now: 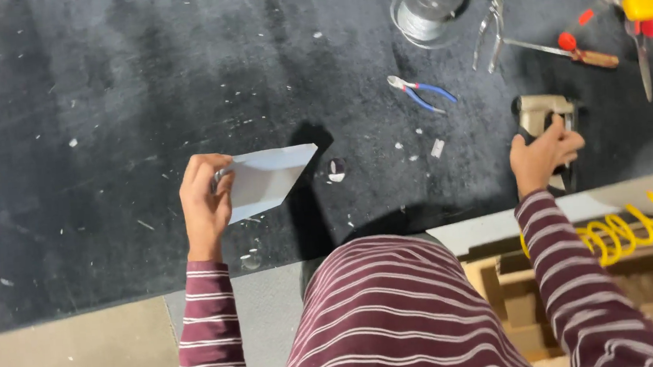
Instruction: Assembling small wooden picture frames by inserting backing boards and securing them with a pneumatic staple gun.
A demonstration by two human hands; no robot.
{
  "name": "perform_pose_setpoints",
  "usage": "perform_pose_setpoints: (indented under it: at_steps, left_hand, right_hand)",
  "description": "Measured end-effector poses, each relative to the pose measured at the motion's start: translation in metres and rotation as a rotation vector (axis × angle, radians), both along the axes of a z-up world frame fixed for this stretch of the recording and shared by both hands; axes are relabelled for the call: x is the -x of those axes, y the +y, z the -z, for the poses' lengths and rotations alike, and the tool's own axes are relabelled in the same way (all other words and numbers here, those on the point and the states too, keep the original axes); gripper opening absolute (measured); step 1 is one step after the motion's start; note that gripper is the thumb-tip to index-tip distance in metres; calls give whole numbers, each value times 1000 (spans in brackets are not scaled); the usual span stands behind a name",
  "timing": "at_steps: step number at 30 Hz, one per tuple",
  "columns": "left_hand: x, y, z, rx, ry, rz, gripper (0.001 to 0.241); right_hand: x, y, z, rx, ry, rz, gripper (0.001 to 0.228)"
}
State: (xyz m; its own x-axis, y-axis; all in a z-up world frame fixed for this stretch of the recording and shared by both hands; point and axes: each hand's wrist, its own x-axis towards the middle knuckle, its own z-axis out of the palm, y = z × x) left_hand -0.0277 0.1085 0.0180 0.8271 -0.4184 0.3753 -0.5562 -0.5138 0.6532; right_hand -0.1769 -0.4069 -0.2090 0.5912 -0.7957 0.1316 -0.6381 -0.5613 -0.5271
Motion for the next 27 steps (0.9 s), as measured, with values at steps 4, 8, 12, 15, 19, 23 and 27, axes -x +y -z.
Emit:
perform_pose_setpoints:
  at_steps: [4, 8, 12, 15, 19, 23, 27]
  left_hand:
    - [11, 12, -3, 33, -50, -141, 16]
    - [48, 26, 6, 146, 3, -468, 12]
    - [84, 47, 14, 612, 211, -777, 18]
    - [108, 63, 20, 929, 309, -996, 19]
    - [147, 86, 10, 987, 350, -1147, 21]
    - [185, 121, 40, 1201, 427, -1382, 19]
    - [228, 171, 80, 1427, 440, -1417, 24]
  right_hand:
    - [-23, 36, -13, 154, -268, -137, 56]
    - [-50, 121, -22, -425, -226, -552, 31]
    - [-58, 214, -57, -1159, 156, -669, 50]
    - [-76, 265, -109, -1383, 161, -819, 80]
    - [-94, 313, -149, -1676, 175, -1048, 73]
    - [-91, 368, -178, -1599, 575, -990, 57]
    - [-79, 416, -148, -1631, 789, -915, 52]
